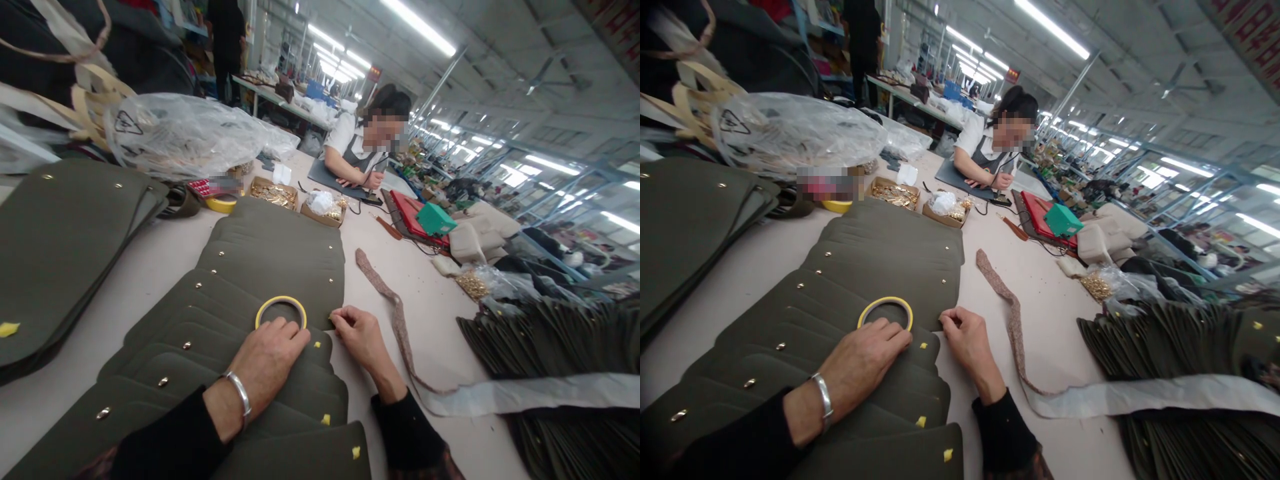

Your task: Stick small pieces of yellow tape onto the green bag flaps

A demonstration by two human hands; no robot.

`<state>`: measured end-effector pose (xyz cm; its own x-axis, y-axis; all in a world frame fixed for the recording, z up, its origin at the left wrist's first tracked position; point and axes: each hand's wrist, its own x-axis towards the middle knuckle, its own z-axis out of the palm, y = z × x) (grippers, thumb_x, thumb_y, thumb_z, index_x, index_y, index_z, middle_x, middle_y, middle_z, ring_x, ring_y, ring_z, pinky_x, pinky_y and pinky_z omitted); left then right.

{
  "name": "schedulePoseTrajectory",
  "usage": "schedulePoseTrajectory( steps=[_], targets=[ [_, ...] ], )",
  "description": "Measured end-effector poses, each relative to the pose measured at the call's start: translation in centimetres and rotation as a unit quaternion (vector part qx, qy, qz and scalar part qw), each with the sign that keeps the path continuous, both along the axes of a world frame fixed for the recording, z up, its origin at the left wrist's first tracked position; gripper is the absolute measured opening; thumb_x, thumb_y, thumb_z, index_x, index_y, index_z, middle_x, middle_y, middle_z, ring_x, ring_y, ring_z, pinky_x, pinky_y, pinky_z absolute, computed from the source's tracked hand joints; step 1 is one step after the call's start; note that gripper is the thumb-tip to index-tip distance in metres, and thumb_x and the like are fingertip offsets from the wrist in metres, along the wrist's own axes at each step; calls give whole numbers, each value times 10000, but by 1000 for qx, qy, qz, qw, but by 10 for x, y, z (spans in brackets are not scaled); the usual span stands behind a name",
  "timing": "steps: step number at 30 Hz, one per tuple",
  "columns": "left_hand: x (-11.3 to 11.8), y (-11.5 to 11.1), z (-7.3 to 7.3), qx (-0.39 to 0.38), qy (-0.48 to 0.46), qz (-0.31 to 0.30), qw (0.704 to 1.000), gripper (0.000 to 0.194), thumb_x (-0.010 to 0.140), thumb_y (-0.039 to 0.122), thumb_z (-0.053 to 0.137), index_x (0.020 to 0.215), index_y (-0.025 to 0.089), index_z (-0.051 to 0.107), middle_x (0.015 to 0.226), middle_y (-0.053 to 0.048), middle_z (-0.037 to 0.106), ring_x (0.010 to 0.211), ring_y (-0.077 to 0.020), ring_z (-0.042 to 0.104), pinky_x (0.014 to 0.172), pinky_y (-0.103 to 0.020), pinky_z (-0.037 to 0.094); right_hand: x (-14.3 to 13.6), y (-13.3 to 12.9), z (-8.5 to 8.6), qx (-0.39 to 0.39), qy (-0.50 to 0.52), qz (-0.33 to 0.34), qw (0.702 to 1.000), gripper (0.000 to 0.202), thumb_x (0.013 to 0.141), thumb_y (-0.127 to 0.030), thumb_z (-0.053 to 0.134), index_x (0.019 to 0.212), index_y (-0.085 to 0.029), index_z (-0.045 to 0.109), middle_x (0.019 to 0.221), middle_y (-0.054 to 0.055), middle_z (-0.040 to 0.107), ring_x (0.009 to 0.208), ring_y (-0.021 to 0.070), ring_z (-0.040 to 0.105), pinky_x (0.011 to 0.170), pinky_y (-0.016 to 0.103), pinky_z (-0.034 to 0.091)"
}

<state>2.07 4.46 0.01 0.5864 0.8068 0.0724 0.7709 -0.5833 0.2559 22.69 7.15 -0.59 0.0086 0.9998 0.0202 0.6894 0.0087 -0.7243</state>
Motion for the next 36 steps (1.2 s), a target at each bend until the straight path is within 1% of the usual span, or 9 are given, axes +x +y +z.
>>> schedulePoseTrajectory(
  steps=[6,10,12,14,17,21,28,31,36],
  targets=[
    [0,2,0,-2,-14,-2,1000,188,931,132,425,921,200,601,870,-37,622,837,-226,539,790,-408,463,-4,9,-2,48,-107,26,993,149,809,-199,542,750,-189,679,682,7,688,620,153,617,612,250,418],
    [-1,2,-2,-7,-22,9,1000,192,935,134,422,926,198,603,871,-39,624,830,-221,544,777,-400,467,1,7,0,61,-149,23,987,307,827,-223,586,1129,-168,588,544,-51,600,524,164,584,554,256,407],
    [-1,1,-3,-4,-23,10,1000,195,939,143,417,931,198,604,869,-40,624,825,-219,545,769,-399,471,6,3,3,107,-165,24,980,314,861,-246,583,1162,-163,550,587,-42,608,547,166,594,571,262,430],
    [-1,1,-4,2,-25,4,1000,198,943,151,412,937,197,604,870,-43,623,822,-219,541,770,-401,474,11,-2,5,171,-185,69,965,143,911,-229,527,1024,-178,598,732,15,655,671,168,629,658,270,469],
    [-3,3,-4,8,-44,4,999,194,942,152,411,947,191,601,900,-50,622,866,-223,534,783,-387,478,16,-6,7,228,-259,184,920,174,941,-156,460,917,-172,631,880,78,667,831,188,631,775,291,491],
    [-5,7,-4,0,-72,35,997,187,937,124,417,959,179,594,954,-58,619,956,-222,519,818,-356,476,9,0,9,190,-368,253,874,182,902,-82,490,906,-145,661,847,92,673,807,209,631,744,300,505],
    [-6,12,-5,34,-49,47,997,202,940,135,398,964,181,593,942,-64,621,904,-224,516,766,-362,433,-18,19,18,20,-369,121,921,219,853,-121,512,770,-150,712,778,119,728,721,209,676,673,273,457],
    [-7,14,-2,55,-47,37,997,219,945,155,379,935,188,595,865,-55,612,840,-225,505,755,-377,406,-25,24,19,5,-368,88,926,204,786,-114,537,685,-138,713,737,162,728,695,240,678,625,288,433],
    [-13,17,1,62,-117,11,991,220,963,193,361,932,183,578,863,-46,602,843,-202,517,803,-367,408,-30,10,23,13,-327,94,940,189,746,-110,551,790,-159,728,795,115,746,724,213,682,635,260,427]
  ],
)
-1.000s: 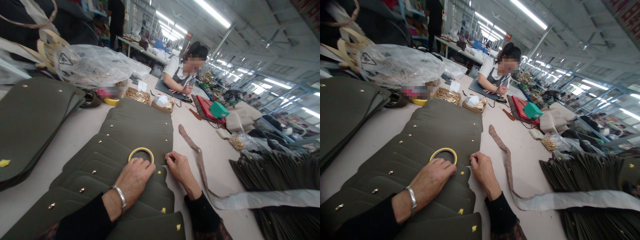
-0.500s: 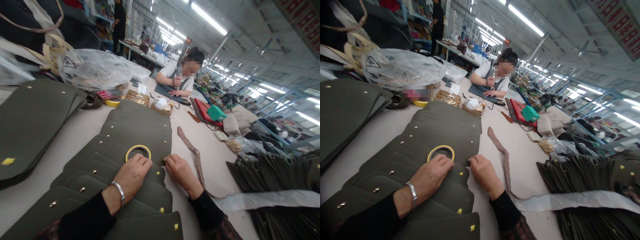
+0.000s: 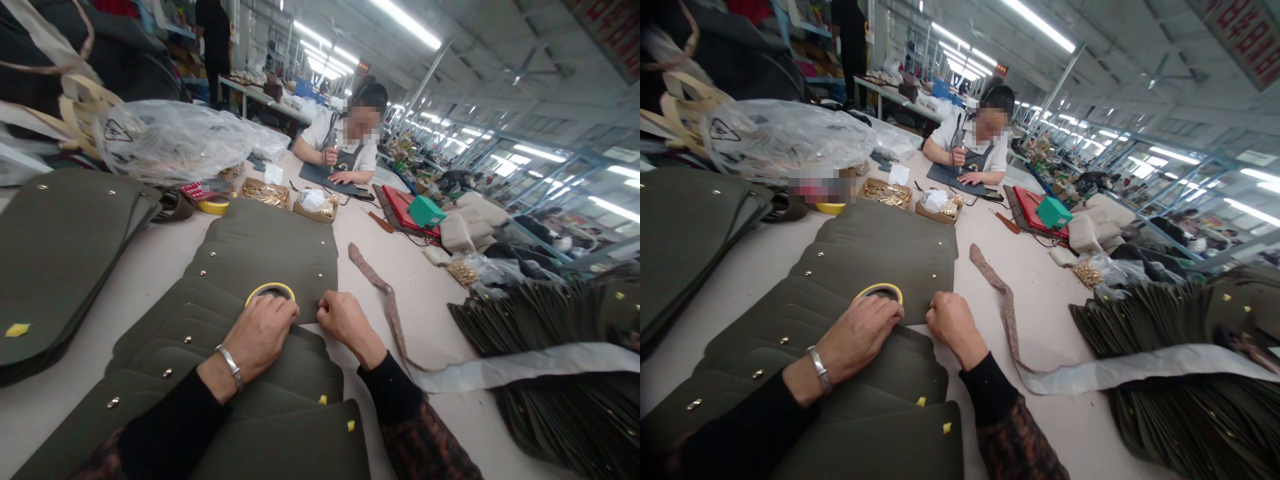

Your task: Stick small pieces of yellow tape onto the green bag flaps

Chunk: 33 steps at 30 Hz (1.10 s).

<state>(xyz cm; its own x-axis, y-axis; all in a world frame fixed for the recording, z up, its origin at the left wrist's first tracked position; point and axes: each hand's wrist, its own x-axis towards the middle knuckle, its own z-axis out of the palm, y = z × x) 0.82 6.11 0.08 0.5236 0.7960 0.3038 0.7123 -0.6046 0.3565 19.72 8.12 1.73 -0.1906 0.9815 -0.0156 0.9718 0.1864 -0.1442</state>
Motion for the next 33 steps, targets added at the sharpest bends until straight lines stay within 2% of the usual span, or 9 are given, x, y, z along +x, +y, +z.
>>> schedulePoseTrajectory(
  steps=[5,7,10,13,16,19,22,27,33],
  targets=[
    [-5,0,-2,-5,-67,-23,997,214,971,185,358,948,179,571,878,-37,626,842,-179,568,790,-325,458,11,-14,6,-62,126,56,988,238,759,-96,521,770,-184,742,701,53,733,659,177,665,634,250,447],
    [-6,-1,-4,9,-90,-22,996,215,973,185,363,972,182,578,866,-29,643,815,-162,597,754,-290,484,18,-12,8,-62,208,22,976,242,791,-124,518,854,-179,745,667,31,718,620,161,655,622,244,466],
    [-6,-3,-6,46,-141,-24,989,207,978,213,386,1057,195,577,914,-21,685,826,-133,646,761,-243,516,21,-12,8,-29,349,-48,935,221,834,-214,545,956,-157,721,677,25,708,606,153,652,600,243,497],
    [-7,-5,-5,76,-167,-23,983,245,975,239,417,1187,211,538,1048,-21,709,919,-119,675,839,-218,525,13,-19,8,-12,411,0,911,195,834,-244,580,953,-167,714,787,38,725,673,152,657,646,253,521],
    [-8,-7,-4,67,-146,-11,987,408,977,261,408,1381,214,378,1161,-45,687,979,-132,677,848,-218,534,2,-26,10,29,399,84,912,198,829,-184,578,983,-185,701,869,41,717,736,145,649,713,257,518],
    [-7,-8,-5,64,-132,5,989,453,984,284,388,1420,198,301,1035,-46,725,843,-145,706,741,-225,552,-5,-28,12,63,374,136,915,200,835,-158,569,997,-188,681,856,38,695,728,136,630,723,256,507],
    [-6,-9,-8,70,-121,9,990,422,989,300,375,1390,184,317,971,-50,731,769,-152,710,677,-227,544,-8,-26,11,89,333,177,922,160,862,-161,538,941,-191,673,814,39,676,728,140,612,715,260,494],
    [-7,-11,-9,70,-107,-2,992,306,988,269,369,1279,183,409,1025,-60,714,825,-155,701,689,-233,534,-12,-26,2,166,257,211,928,165,843,-114,493,822,-186,640,700,22,633,647,138,571,638,247,458],
    [-5,-11,-4,23,-83,-12,996,197,975,203,366,998,203,562,845,-14,669,768,-152,658,686,-256,511,-17,-33,-6,219,228,175,932,165,792,-99,490,741,-185,622,656,32,639,603,147,582,594,251,456]
  ],
)
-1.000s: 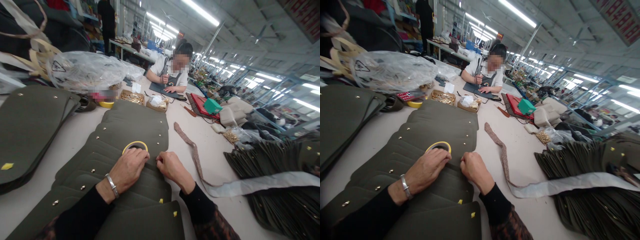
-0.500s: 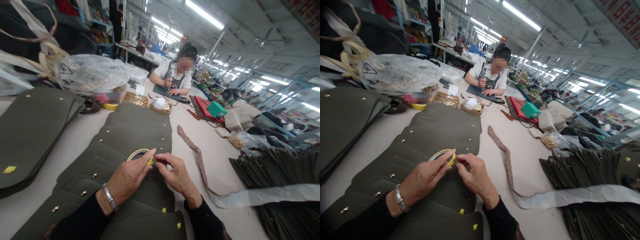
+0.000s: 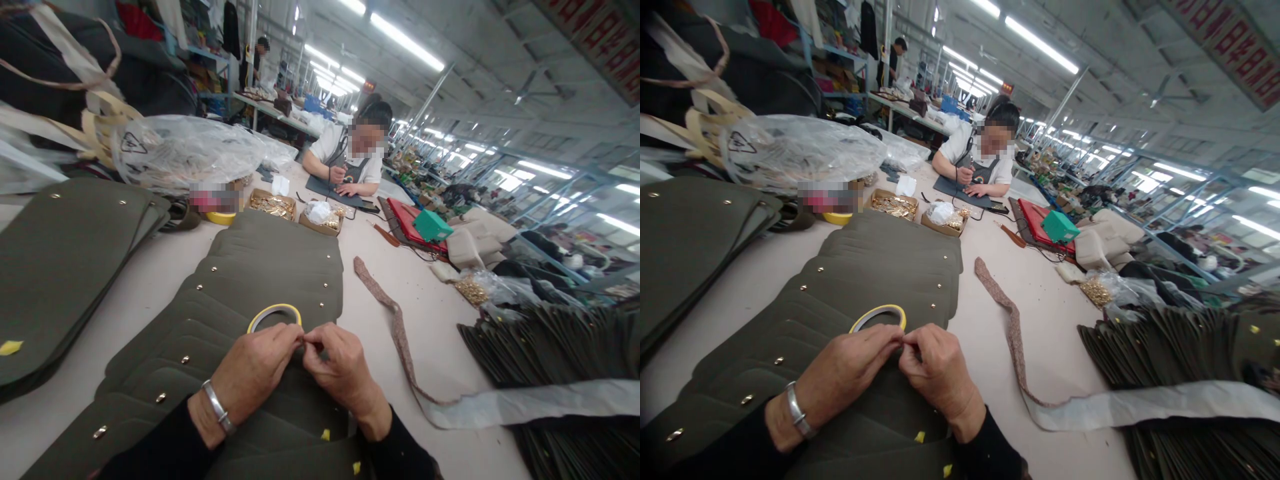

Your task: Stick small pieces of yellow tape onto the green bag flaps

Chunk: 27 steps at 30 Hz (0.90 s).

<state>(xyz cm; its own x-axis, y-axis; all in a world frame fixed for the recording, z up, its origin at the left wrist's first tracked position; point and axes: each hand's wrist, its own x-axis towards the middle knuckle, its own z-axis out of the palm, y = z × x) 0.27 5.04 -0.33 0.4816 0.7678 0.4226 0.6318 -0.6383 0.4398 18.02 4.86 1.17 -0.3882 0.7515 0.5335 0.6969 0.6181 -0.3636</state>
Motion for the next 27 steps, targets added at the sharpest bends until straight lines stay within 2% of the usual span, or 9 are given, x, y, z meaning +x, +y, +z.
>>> schedulePoseTrajectory(
  steps=[2,4,8,11,16,19,22,25,27],
  targets=[
    [1,0,2,-2,1,14,1000,208,967,186,371,946,203,577,796,-8,640,735,-148,637,659,-252,493,-5,-3,2,-35,40,-30,998,157,771,-115,505,727,-191,634,655,25,651,593,142,592,589,247,465],
    [3,-1,5,19,-12,25,999,222,960,170,371,903,199,584,753,-5,612,693,-139,612,632,-243,471,-10,-3,3,-118,123,-73,983,138,754,-139,525,699,-190,641,634,12,656,561,132,594,563,235,473],
    [7,-4,9,66,-30,23,997,235,966,168,365,875,188,581,733,-7,598,675,-134,588,628,-247,448,-5,15,-2,-309,299,-150,891,114,736,-254,590,690,-160,638,561,-6,635,465,123,586,458,219,476],
    [7,-2,6,35,36,48,998,196,964,187,401,891,198,582,773,-9,617,716,-151,590,635,-264,444,15,39,-10,-359,328,-178,856,217,725,-342,642,760,-130,670,560,-4,634,436,108,579,438,210,482],
    [7,7,3,-58,168,67,982,172,898,85,471,924,204,591,890,-26,644,838,-193,574,658,-280,460,35,64,-14,-366,242,-163,884,260,760,-371,621,774,-121,692,575,3,624,474,104,572,473,210,489],
    [9,7,4,-75,182,59,979,189,887,69,464,934,202,590,908,-36,642,862,-204,561,682,-296,476,31,65,-10,-335,153,-159,916,221,787,-334,580,743,-145,686,566,2,626,494,124,583,496,226,484],
    [10,6,6,-78,182,60,978,198,880,61,458,931,200,589,906,-39,637,852,-198,553,672,-287,475,24,66,-7,-258,36,-163,952,179,799,-254,557,706,-171,685,598,14,660,556,147,612,570,242,465],
    [9,5,6,-81,182,63,978,215,880,52,445,934,200,589,909,-40,633,848,-200,552,660,-287,477,19,69,-6,-206,-59,-175,961,177,815,-199,543,707,-188,682,661,27,689,630,169,636,626,254,437],
    [9,5,6,-87,183,60,977,210,886,60,445,943,200,589,918,-42,631,862,-204,553,676,-293,485,19,69,-5,-196,-102,-183,958,132,832,-198,556,841,-191,688,662,21,686,633,183,639,623,263,423]
  ],
)
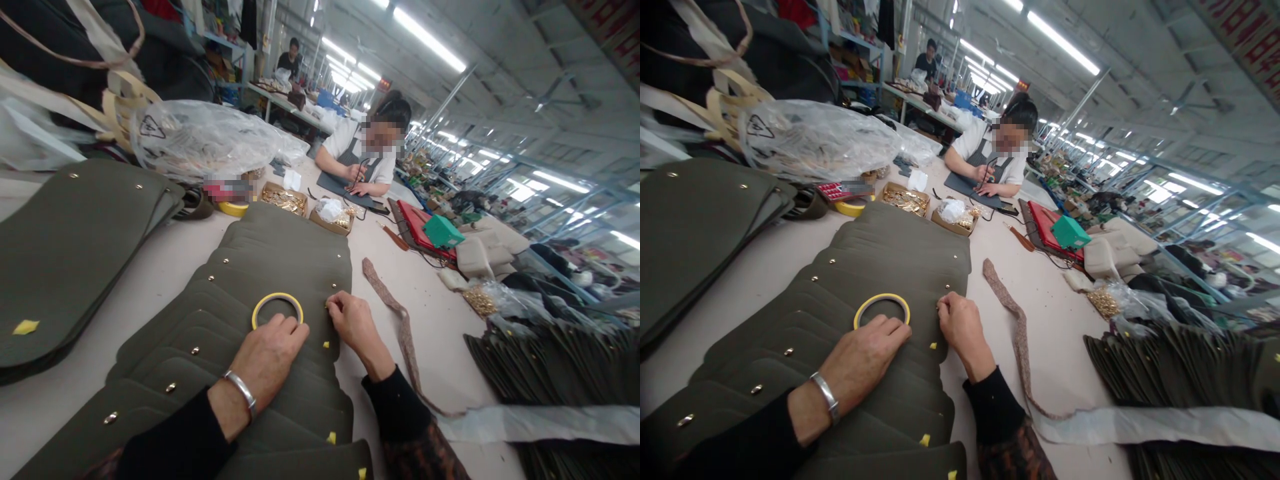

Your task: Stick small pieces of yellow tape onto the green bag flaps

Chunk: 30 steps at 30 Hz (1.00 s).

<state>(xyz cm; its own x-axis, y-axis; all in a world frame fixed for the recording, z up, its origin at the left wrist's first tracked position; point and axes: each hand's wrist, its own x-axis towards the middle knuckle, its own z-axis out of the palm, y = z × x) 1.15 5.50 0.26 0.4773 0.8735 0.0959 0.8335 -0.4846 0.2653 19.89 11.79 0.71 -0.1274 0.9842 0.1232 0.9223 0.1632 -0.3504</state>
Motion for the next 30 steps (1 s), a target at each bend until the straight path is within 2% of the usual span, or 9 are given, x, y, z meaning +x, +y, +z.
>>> schedulePoseTrajectory(
  steps=[3,7,9,11,14,17,19,24,30],
  targets=[
    [0,-1,2,-13,4,-1,1000,197,899,79,443,957,198,589,931,-45,626,875,-204,551,703,-299,492,6,-2,3,22,-22,3,1000,265,852,-232,598,1112,-180,608,626,-7,657,612,194,630,611,270,422],
    [0,0,3,-14,3,4,1000,215,904,77,423,964,198,590,942,-48,621,887,-205,540,722,-306,489,16,-9,6,100,-16,106,989,117,923,-196,513,952,-178,625,808,41,668,759,177,636,727,266,460],
    [1,1,3,-8,3,3,1000,226,897,67,418,958,198,592,938,-52,619,891,-218,535,735,-333,483,17,-12,6,102,-62,179,977,169,937,-160,471,906,-172,636,851,64,657,807,182,629,770,271,468],
    [0,2,1,3,6,3,1000,221,894,72,419,948,196,595,923,-58,617,882,-234,531,747,-369,471,11,-12,6,76,-127,206,967,193,934,-133,458,915,-157,648,843,80,652,797,194,626,767,281,475],
    [-1,4,-1,23,5,0,1000,204,915,111,410,937,193,596,897,-64,613,862,-245,525,749,-398,448,-2,-8,7,10,-179,145,973,209,927,-120,452,923,-131,660,870,113,671,808,207,640,760,285,469],
    [-2,5,-3,38,1,-3,999,201,937,154,393,929,191,591,880,-67,606,841,-247,521,753,-415,436,-12,1,9,-44,-170,54,983,230,915,-148,454,880,-125,680,866,137,702,799,218,660,741,288,449],
    [-4,5,-3,46,-5,-4,999,199,942,168,389,927,192,586,865,-65,598,827,-249,517,752,-421,433,-15,7,11,-58,-159,26,985,239,883,-150,469,805,-135,695,835,140,718,787,221,666,714,282,434],
    [-12,8,-2,67,-87,-19,994,230,968,211,347,920,185,570,839,-54,578,810,-225,518,738,-381,444,-13,6,19,-87,-129,7,988,230,809,-148,505,711,-170,713,735,79,729,684,175,656,600,241,389],
    [-17,7,-7,96,-181,-44,978,233,976,206,352,986,197,585,816,-24,619,768,-173,594,705,-301,492,-5,-29,22,-125,-1,74,989,186,771,-135,552,670,-178,702,625,20,687,583,137,599,550,226,370]
  ],
)
